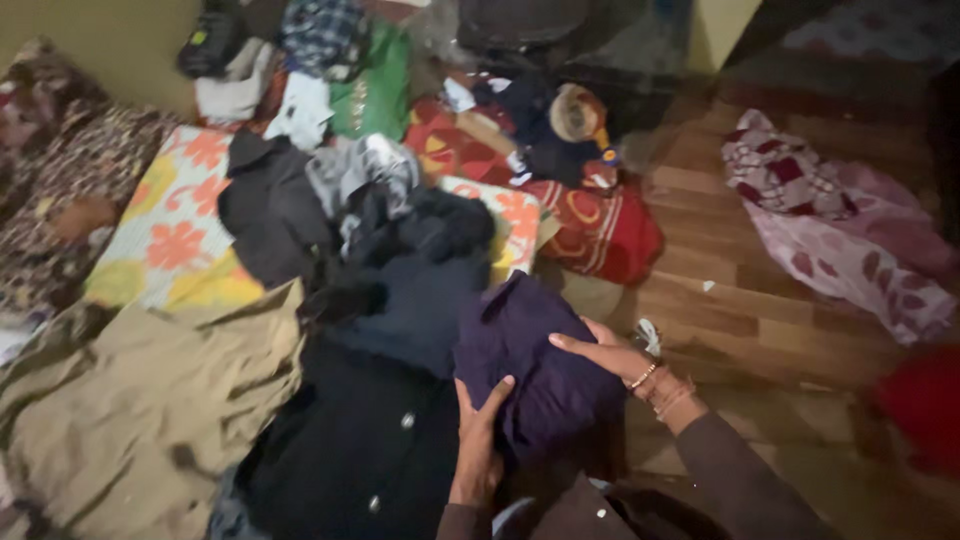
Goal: The person organizes a pile of clothing by picking up items one at a time, such as a blue plaid shirt, a purple garment, and various other shirts and pants, and placing them into sorted stacks on a bed and an adjacent surface.
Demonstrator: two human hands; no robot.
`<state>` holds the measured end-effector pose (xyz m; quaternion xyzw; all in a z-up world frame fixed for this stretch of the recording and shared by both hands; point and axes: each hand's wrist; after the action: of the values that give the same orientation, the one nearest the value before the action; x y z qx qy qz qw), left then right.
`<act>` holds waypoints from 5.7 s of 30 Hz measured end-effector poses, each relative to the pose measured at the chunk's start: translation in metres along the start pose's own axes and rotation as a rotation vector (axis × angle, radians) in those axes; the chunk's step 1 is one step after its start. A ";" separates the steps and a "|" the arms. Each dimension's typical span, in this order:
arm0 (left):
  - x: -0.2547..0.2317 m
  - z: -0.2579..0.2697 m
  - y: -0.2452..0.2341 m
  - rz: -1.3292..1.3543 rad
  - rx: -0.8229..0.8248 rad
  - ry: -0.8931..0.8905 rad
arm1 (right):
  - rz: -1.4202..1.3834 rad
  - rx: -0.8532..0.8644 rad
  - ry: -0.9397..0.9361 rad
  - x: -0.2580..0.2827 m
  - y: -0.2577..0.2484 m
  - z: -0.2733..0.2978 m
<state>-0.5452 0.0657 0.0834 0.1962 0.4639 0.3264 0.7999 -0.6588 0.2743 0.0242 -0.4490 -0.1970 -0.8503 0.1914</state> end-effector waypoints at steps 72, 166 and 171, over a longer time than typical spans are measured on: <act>-0.173 -0.611 0.187 0.081 -0.452 0.273 | 0.466 0.418 0.220 0.344 -0.366 -0.593; 0.041 -0.315 0.208 -0.485 -1.867 0.768 | 1.200 1.349 -0.831 0.121 -0.065 -0.313; 0.108 -0.268 0.234 -0.267 -1.988 0.719 | 1.189 1.470 -0.804 0.088 -0.060 -0.247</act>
<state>-0.8191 0.3110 0.0293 -0.7053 0.2157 0.5068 0.4463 -0.9048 0.1868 -0.0398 -0.4974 -0.4642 -0.0738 0.7292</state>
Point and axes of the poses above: each hand's wrist, its own z-axis away from the middle knuckle, its own y-axis out of the palm, x = y × z, and after that the axes turned 11 degrees about x, right-handed
